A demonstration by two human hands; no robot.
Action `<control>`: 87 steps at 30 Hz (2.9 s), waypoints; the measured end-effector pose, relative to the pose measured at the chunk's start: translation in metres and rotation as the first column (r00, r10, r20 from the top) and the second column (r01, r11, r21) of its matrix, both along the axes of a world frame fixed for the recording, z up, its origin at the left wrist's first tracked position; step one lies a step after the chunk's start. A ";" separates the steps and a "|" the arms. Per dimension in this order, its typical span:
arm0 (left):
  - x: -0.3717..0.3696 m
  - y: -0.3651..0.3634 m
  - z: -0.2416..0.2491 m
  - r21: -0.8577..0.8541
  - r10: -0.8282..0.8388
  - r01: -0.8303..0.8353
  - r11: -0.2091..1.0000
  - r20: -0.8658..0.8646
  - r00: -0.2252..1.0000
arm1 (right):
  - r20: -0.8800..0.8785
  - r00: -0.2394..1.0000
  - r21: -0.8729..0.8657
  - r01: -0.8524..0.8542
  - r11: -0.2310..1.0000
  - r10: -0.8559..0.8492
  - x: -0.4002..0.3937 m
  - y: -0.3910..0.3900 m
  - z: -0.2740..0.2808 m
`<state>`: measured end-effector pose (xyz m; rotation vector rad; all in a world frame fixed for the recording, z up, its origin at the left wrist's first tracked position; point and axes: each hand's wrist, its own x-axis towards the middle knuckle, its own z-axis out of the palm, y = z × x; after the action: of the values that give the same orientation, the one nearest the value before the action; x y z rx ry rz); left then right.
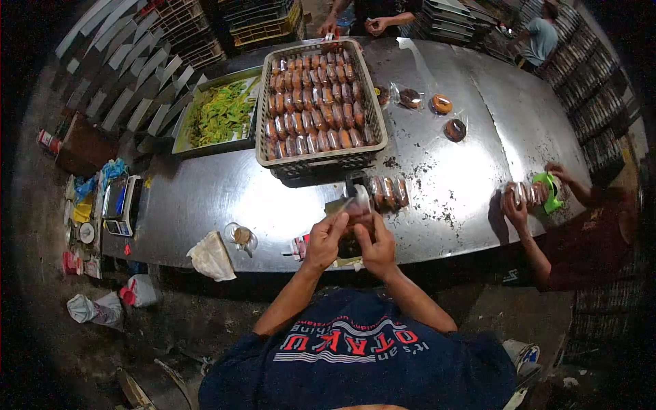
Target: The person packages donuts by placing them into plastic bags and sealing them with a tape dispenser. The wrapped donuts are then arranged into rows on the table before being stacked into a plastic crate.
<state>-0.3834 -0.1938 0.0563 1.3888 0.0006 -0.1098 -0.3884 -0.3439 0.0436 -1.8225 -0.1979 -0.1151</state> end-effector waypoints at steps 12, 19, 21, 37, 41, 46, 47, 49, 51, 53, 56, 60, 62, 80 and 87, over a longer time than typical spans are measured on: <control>-0.010 0.018 0.005 0.409 -0.114 0.167 0.897 -0.151 0.982 | -0.212 0.961 0.256 -0.120 0.959 0.177 0.013 -0.018 0.000; -0.008 0.015 -0.025 0.086 0.001 -0.014 0.996 0.151 0.989 | 0.345 0.929 -0.291 -0.032 0.956 0.136 0.013 -0.016 0.010; -0.010 0.016 -0.028 -0.135 -0.073 0.064 0.989 -0.064 0.995 | 0.259 0.957 -0.202 -0.078 0.976 0.130 0.012 -0.017 0.011; -0.024 -0.008 -0.043 0.029 0.218 -0.219 0.975 0.027 0.976 | -0.359 0.924 0.525 0.081 0.848 0.134 -0.042 0.021 -0.042; -0.025 0.000 -0.039 -0.707 -0.274 -0.078 0.703 -0.371 0.887 | -0.276 0.954 0.070 0.139 0.988 -0.114 0.010 -0.010 -0.070; -0.018 0.007 -0.049 -0.596 -0.188 -0.095 0.797 -0.394 0.899 | -0.568 0.821 -0.084 0.003 0.996 -0.050 0.060 -0.041 -0.118; -0.016 0.008 -0.051 -0.606 -0.179 -0.103 0.788 -0.387 0.905 | -0.444 0.893 -0.110 0.027 0.994 -0.073 0.056 -0.043 -0.125; -0.012 0.012 -0.049 -0.625 -0.149 -0.130 0.770 -0.374 0.916 | -0.170 0.980 -0.148 0.074 0.986 -0.100 0.037 -0.037 -0.102; -0.014 0.020 -0.040 -0.575 -0.151 -0.096 0.813 -0.367 0.918 | -0.209 0.978 -0.200 -0.048 0.979 0.005 0.024 -0.049 -0.093; -0.010 0.025 -0.036 -0.543 -0.185 -0.037 0.839 -0.349 0.919 | -0.216 0.975 -0.315 -0.121 0.941 0.053 0.013 -0.061 -0.092; -0.004 0.026 -0.048 -0.480 -0.255 0.077 0.874 -0.317 0.914 | -0.528 0.844 -0.464 -0.189 0.865 -0.099 0.017 -0.076 -0.076; -0.003 0.014 -0.053 -0.185 -0.283 0.239 0.953 -0.270 0.920 | -0.294 0.914 -0.134 -0.328 0.935 0.278 0.013 -0.067 -0.018; -0.001 -0.001 -0.044 0.082 -0.270 0.291 0.953 -0.200 0.942 | -0.142 0.918 0.001 -0.375 0.927 0.371 0.016 -0.054 0.009; 0.062 -0.048 -0.049 -0.356 -0.088 -0.071 0.932 -0.413 0.907 | 0.296 0.840 -0.107 0.503 0.858 -0.455 0.108 -0.132 -0.100; 0.083 -0.078 -0.046 -0.274 -0.097 -0.032 0.961 -0.445 0.890 | 0.054 0.998 -0.407 0.060 0.911 -0.041 0.176 -0.182 -0.130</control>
<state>-0.3005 -0.2714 0.0104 1.0569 0.3436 -0.4484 -0.2119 -0.5258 -0.0863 -2.2469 -0.2178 -0.1601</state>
